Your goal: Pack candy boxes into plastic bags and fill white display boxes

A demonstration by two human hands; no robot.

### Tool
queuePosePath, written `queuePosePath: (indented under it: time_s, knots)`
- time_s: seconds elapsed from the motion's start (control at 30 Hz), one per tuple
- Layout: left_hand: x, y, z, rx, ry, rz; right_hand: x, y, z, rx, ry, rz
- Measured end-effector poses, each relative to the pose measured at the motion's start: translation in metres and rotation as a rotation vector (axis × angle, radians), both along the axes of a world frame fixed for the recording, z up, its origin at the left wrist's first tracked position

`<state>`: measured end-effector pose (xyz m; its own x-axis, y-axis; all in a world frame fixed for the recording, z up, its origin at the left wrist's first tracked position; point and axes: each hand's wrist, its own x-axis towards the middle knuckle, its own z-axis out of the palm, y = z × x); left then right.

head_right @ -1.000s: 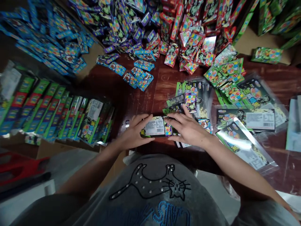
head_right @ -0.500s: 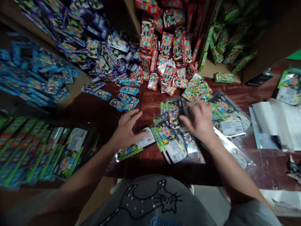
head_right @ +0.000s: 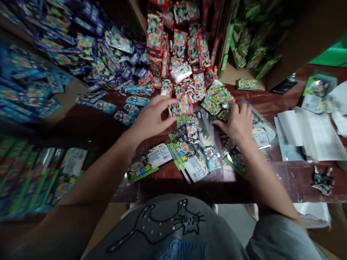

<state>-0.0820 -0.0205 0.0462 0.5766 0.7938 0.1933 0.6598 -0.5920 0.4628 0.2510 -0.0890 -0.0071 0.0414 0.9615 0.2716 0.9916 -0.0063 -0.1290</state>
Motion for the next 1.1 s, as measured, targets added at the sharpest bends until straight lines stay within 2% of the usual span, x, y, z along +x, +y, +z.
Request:
queuePosePath:
  time_s: [0.1,0.17,0.23,0.33,0.43,0.5,0.57,0.63,0.7,0.8,0.87,0.97,1.03,1.1]
  knots:
    - [-0.027,-0.042,0.006,-0.185,0.123,-0.281,-0.004,0.005,0.004,-0.024,-0.042,0.119]
    - [-0.033,-0.061,0.001,-0.266,0.199,-0.328,-0.012,0.014,0.004,-0.048,-0.053,0.163]
    - [-0.03,-0.076,-0.007,-0.288,0.239,-0.264,-0.021,0.023,0.003,-0.057,-0.037,0.157]
    - [-0.014,-0.096,-0.015,-0.234,0.235,-0.006,-0.029,0.022,0.009,-0.029,0.009,0.14]
    - [0.003,-0.115,-0.022,-0.193,0.275,0.208,-0.036,-0.006,0.027,0.038,0.126,0.133]
    - [0.008,-0.128,-0.026,-0.184,0.306,0.229,-0.046,-0.039,0.039,-0.004,0.357,0.138]
    - [0.004,-0.143,-0.029,-0.178,0.31,0.181,-0.062,-0.078,0.043,-0.181,0.673,0.147]
    - [-0.005,-0.158,-0.029,-0.174,0.301,0.099,-0.082,-0.115,0.039,-0.399,0.853,0.139]
    - [-0.016,-0.173,-0.03,-0.168,0.288,0.034,-0.1,-0.144,0.032,-0.524,0.756,0.134]
    - [-0.028,-0.187,-0.031,-0.172,0.262,-0.009,-0.113,-0.162,0.028,-0.518,0.318,0.186]
    - [-0.033,-0.192,-0.033,-0.185,0.237,-0.025,-0.112,-0.157,0.032,-0.439,0.127,0.281]
    - [-0.04,-0.193,-0.034,-0.186,0.186,-0.043,-0.103,-0.134,0.037,-0.335,0.095,0.548]
    - [-0.045,-0.194,-0.032,-0.178,0.153,-0.027,-0.099,-0.118,0.036,-0.341,0.084,0.726]
    - [-0.051,-0.195,-0.03,-0.182,0.135,-0.003,-0.098,-0.107,0.034,-0.389,0.047,0.822]
